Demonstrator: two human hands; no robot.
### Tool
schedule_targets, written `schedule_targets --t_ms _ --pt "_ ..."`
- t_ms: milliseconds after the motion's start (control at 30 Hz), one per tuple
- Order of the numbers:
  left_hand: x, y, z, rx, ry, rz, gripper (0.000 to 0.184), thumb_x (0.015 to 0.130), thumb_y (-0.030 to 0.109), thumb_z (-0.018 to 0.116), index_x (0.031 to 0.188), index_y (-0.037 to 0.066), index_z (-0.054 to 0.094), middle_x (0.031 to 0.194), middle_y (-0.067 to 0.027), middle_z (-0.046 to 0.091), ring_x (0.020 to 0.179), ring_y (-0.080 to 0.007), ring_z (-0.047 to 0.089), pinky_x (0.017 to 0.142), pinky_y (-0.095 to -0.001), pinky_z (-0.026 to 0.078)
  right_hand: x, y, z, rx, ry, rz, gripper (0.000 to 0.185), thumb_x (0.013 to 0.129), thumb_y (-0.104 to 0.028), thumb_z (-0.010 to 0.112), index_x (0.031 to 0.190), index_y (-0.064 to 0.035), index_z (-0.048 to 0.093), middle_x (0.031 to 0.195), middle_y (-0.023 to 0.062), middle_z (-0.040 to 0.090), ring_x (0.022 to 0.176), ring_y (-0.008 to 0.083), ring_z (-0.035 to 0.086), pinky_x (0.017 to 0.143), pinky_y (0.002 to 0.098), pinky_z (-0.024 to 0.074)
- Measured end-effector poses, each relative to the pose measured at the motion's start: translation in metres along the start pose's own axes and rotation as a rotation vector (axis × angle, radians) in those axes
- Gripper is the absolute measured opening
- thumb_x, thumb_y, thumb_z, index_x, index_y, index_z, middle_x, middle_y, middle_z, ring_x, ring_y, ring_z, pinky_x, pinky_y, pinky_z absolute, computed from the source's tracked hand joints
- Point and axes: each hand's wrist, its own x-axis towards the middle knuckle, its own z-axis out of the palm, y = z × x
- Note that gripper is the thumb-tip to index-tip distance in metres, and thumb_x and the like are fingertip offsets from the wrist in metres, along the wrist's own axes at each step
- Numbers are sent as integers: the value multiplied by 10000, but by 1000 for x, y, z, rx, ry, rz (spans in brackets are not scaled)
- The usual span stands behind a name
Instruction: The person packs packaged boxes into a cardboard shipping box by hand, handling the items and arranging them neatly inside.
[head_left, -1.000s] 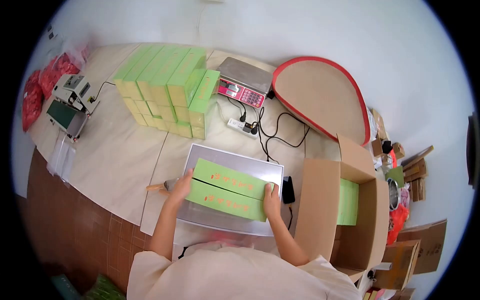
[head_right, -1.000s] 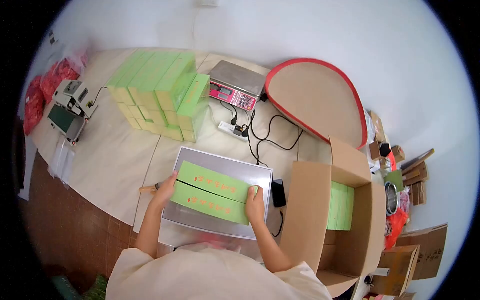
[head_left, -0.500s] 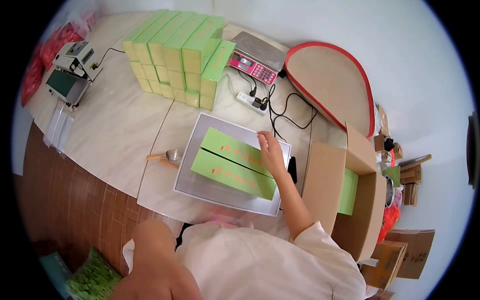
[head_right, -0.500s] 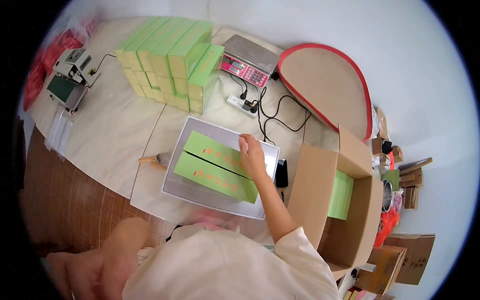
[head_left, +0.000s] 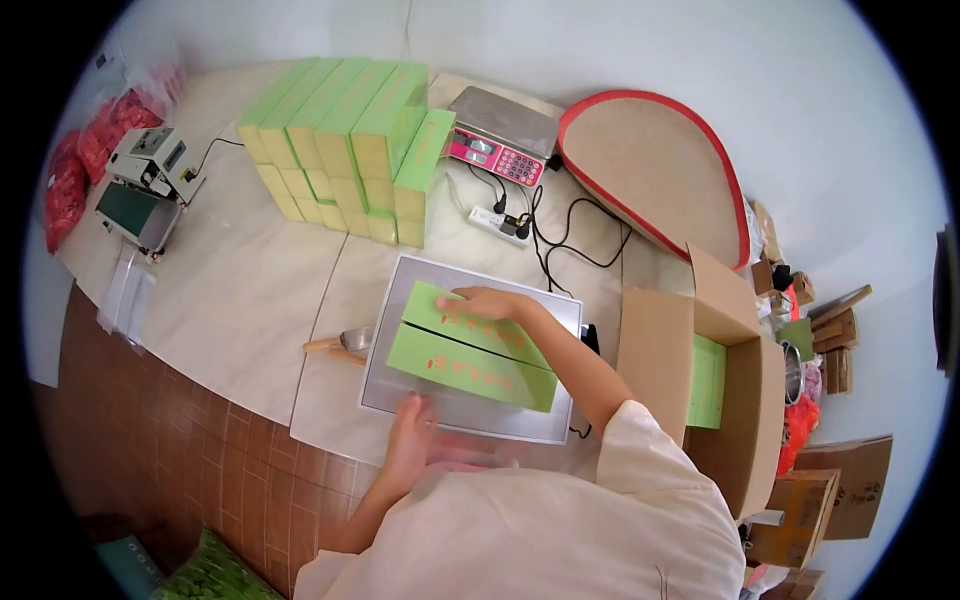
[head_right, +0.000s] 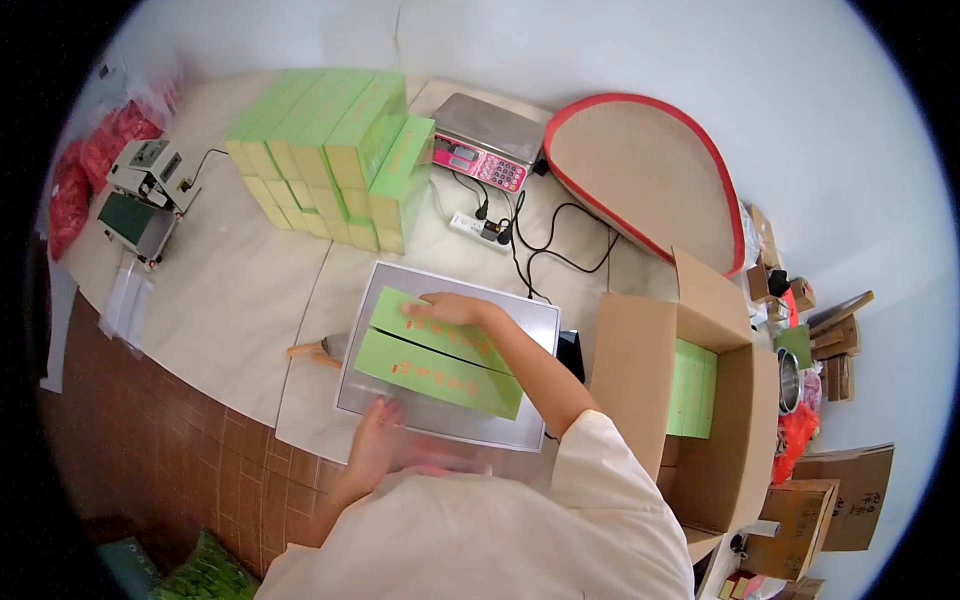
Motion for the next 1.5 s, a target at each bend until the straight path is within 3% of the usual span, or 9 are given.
schedule_targets --t_ms 167,333,400,633,767,800,933,1200,1500 --pt "32 4 33 134 -136 103 558 964 321 470 1397 36 264 1317 -103 424 1218 -189 406 1028 -326 302 5 8 3 55 -122 19 841 815 -687 462 1381 -69 390 1354 161 454 1235 285 446 1019 383 348" --pt "9 29 71 435 -180 270 588 966 382 441 1406 41 253 1368 -107 371 1270 -212 348 1035 -352 301 -84 -11 9 100 288 -216 979 799 -616 554 1467 -54 112 1476 187 259 1361 314 266 1102 374 231" --pt "4 40 88 613 -334 669 609 969 330 451 1393 -30 203 1369 -155 351 1252 -249 372 1043 -364 283 -117 -11 24 186 469 -322 971 807 -562 580 1468 -49 88 1498 180 190 1380 305 213 1115 374 189" --pt "-3 39 106 845 -395 862 706 949 448 428 1394 -33 166 1395 -181 284 1289 -275 306 1064 -367 243 -170 6 100 604 890 -573 922 859 -404 585 1461 -10 9 1531 170 36 1418 284 29 1135 393 72" --pt "8 45 89 712 -364 819 701 954 540 292 1378 -12 211 1368 -155 326 1279 -238 325 1074 -357 218 -190 -4 125 581 910 -415 874 879 -400 562 1470 -41 26 1523 163 99 1408 289 112 1122 400 162" --pt "12 48 84 497 -378 729 688 954 554 265 1359 -3 261 1335 -125 374 1277 -215 331 1080 -360 208 -189 -8 130 540 1010 -413 707 923 -336 507 1454 -33 153 1475 165 239 1354 290 264 1077 389 270" --pt "-3 83 111 391 -399 570 668 972 525 254 1368 -12 274 1355 -132 372 1265 -213 351 1070 -341 228 -174 6 107 682 1106 -415 445 960 -252 445 1327 -5 389 1278 148 459 1170 250 442 964 351 371" --pt "13 119 154 725 -406 527 386 965 241 445 1303 55 431 1279 -68 452 1174 -152 418 1004 -267 303 -139 0 48 688 1156 -357 461 937 -266 494 1323 -32 401 1207 105 500 1040 171 503 903 292 400" --pt "34 117 152 556 -403 413 311 953 226 454 1217 67 500 1087 -35 551 987 -109 512 860 -246 412 -133 4 53 765 1115 -374 373 918 -230 516 1223 -29 440 1093 100 535 892 143 543 796 281 449"
